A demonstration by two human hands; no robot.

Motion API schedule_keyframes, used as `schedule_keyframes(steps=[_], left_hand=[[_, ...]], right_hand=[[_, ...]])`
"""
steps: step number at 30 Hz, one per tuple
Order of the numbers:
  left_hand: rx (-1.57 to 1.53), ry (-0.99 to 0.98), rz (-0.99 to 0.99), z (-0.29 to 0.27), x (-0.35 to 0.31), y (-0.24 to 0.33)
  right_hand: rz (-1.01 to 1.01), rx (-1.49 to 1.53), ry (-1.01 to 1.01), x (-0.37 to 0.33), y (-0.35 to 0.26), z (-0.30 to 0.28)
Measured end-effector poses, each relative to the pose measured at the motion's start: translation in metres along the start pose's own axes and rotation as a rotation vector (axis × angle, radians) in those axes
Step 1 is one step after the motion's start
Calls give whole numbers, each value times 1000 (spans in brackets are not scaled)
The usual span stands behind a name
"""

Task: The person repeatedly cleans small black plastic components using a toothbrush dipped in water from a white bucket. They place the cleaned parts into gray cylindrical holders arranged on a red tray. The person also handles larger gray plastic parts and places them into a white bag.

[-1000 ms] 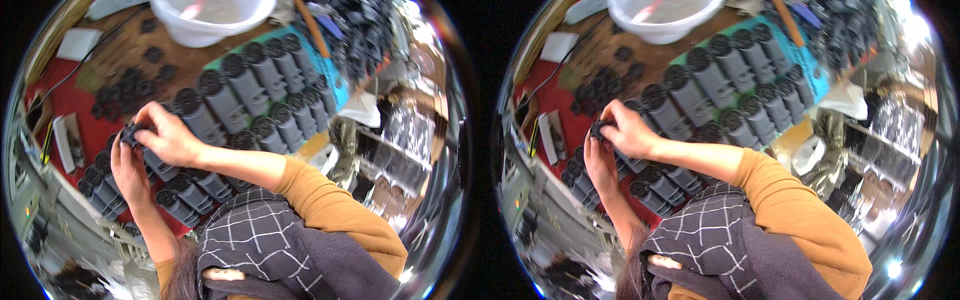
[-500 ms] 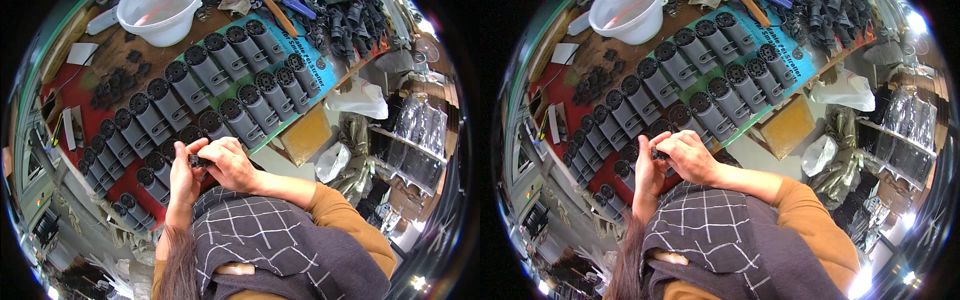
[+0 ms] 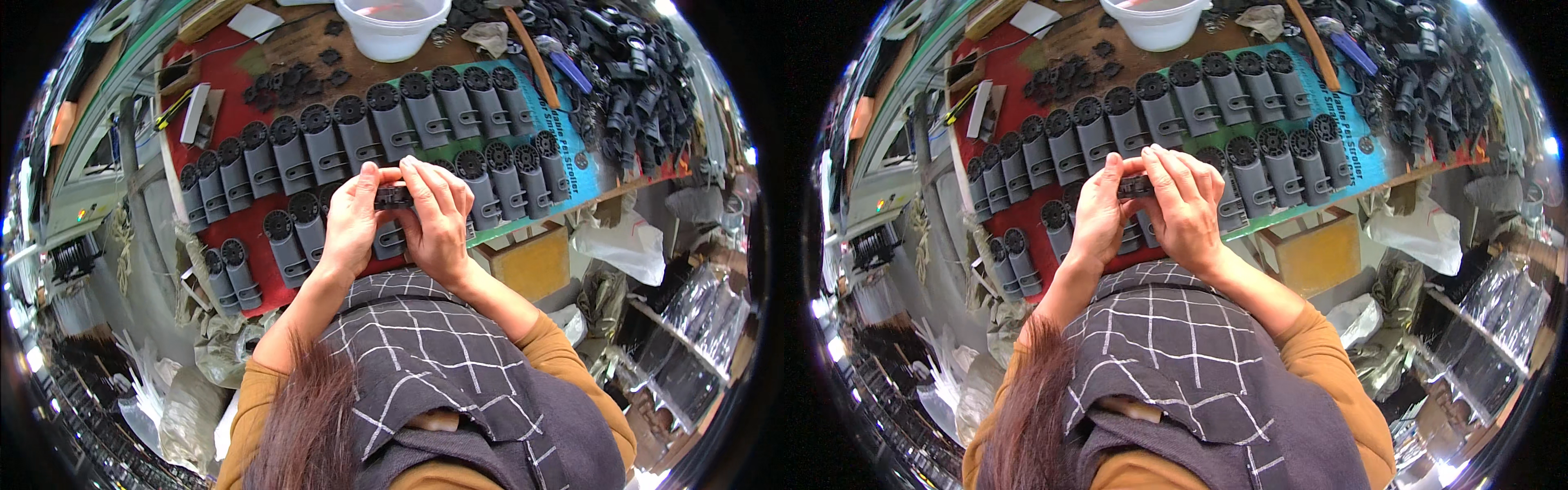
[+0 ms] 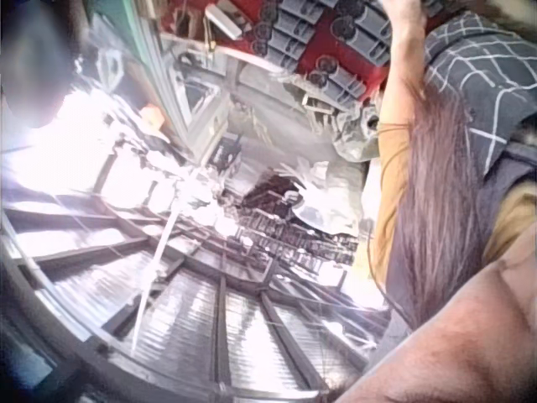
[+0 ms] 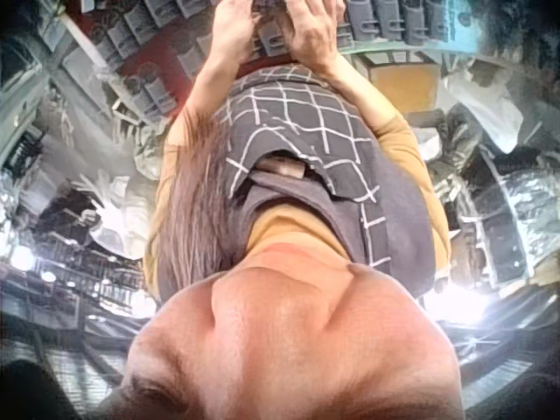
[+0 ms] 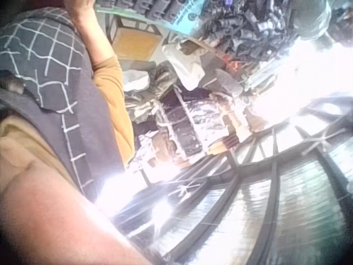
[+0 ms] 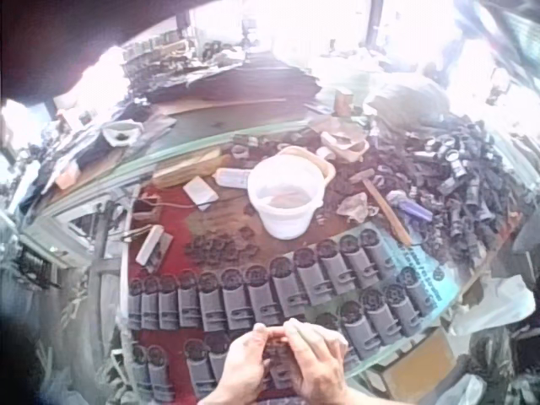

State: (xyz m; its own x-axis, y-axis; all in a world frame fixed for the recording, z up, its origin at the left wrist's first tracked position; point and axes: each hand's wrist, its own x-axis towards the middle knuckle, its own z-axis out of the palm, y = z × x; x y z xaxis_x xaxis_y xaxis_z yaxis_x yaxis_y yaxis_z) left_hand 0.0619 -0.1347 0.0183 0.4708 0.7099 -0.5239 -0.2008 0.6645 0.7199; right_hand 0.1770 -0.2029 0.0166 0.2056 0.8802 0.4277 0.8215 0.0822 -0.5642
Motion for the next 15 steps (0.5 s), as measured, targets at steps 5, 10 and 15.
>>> schedule_keyframes(steps=[5, 10, 15], left_hand=[[41, 16, 122, -6, 1, -7], [49, 116, 44, -15, 9, -9], [-50, 134, 99, -16, 12, -6]], right_hand=[[-153, -326, -82, -1, -7, 8], [-182, -259, -130, -1, -9, 21], [-206, -310, -329, 7, -11, 26]])
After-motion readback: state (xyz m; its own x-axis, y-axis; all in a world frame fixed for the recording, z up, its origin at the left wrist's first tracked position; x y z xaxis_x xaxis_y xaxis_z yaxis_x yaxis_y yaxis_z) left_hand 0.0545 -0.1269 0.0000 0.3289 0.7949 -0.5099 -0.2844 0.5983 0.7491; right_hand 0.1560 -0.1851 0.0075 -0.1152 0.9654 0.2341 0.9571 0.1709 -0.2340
